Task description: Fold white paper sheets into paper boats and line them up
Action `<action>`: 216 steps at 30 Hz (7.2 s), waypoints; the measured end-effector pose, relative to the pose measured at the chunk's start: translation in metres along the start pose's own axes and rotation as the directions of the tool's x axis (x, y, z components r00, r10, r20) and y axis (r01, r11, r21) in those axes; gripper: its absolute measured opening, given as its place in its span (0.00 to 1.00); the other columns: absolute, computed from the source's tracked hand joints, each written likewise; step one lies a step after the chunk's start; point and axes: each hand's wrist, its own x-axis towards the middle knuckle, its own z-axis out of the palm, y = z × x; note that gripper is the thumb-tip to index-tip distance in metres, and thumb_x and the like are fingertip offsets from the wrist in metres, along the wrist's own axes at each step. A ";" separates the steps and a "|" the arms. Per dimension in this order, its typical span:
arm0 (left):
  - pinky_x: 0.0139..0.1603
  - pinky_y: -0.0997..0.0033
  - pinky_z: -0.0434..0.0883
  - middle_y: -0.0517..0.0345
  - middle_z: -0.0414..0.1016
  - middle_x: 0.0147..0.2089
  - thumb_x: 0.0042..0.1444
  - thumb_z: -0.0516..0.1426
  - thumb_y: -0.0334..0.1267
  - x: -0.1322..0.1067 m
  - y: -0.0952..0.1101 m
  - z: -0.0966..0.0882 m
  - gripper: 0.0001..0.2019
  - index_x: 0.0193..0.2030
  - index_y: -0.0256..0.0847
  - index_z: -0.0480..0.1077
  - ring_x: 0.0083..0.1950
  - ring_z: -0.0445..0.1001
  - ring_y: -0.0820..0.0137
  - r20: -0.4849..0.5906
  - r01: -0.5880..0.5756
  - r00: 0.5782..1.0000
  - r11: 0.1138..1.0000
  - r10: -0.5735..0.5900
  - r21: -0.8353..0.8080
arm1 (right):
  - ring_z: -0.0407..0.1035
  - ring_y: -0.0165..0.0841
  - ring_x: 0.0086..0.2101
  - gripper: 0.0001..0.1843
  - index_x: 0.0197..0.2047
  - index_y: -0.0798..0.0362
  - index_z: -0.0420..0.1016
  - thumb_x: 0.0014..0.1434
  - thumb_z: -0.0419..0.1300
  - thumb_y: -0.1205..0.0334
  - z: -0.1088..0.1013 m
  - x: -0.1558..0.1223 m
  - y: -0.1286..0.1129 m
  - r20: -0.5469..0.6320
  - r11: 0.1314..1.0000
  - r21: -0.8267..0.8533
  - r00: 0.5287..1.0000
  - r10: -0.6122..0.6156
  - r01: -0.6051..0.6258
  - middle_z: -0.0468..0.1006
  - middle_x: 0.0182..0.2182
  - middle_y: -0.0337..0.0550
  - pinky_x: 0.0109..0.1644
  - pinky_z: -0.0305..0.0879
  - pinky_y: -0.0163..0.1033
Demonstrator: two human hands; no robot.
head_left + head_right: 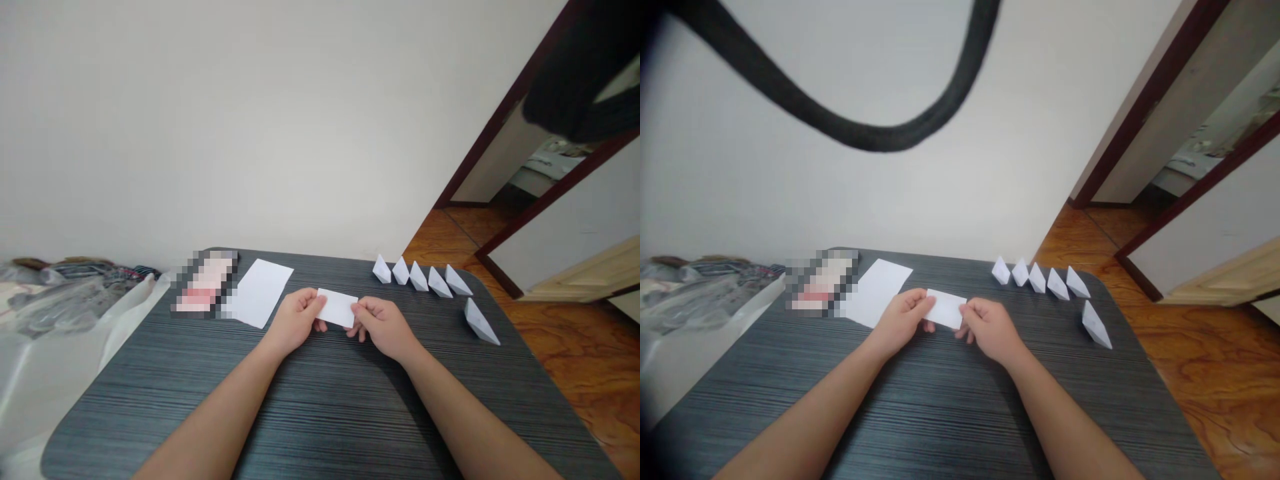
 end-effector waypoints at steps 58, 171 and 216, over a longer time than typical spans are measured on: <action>0.23 0.76 0.64 0.59 0.71 0.21 0.58 0.51 0.45 -0.006 0.006 0.005 0.13 0.33 0.37 0.65 0.22 0.70 0.73 0.173 -0.005 0.985 0.997 -0.008 0.077 | 0.70 0.33 0.32 0.10 0.42 0.52 0.74 0.61 0.52 0.63 -0.001 0.000 -0.002 -0.068 0.886 -0.362 0.940 -0.336 0.290 0.76 0.34 0.44 0.35 0.64 0.37; 0.25 0.77 0.64 0.60 0.70 0.20 0.58 0.50 0.46 -0.010 0.019 0.006 0.16 0.27 0.36 0.67 0.22 0.70 0.73 0.119 -0.003 0.993 0.983 -0.019 0.184 | 0.61 0.26 0.18 0.19 0.24 0.54 0.70 0.62 0.50 0.56 0.002 0.000 0.001 0.019 0.999 -0.026 0.999 -0.025 0.026 0.71 0.17 0.38 0.22 0.54 0.31; 0.26 0.76 0.68 0.61 0.70 0.27 0.55 0.55 0.37 -0.006 0.007 0.010 0.09 0.42 0.39 0.63 0.24 0.71 0.75 0.147 -0.009 0.989 1.000 0.013 -0.029 | 0.64 0.27 0.21 0.15 0.24 0.54 0.67 0.60 0.54 0.58 -0.003 0.001 -0.003 0.010 0.992 -0.111 0.998 -0.064 0.065 0.72 0.18 0.37 0.26 0.59 0.31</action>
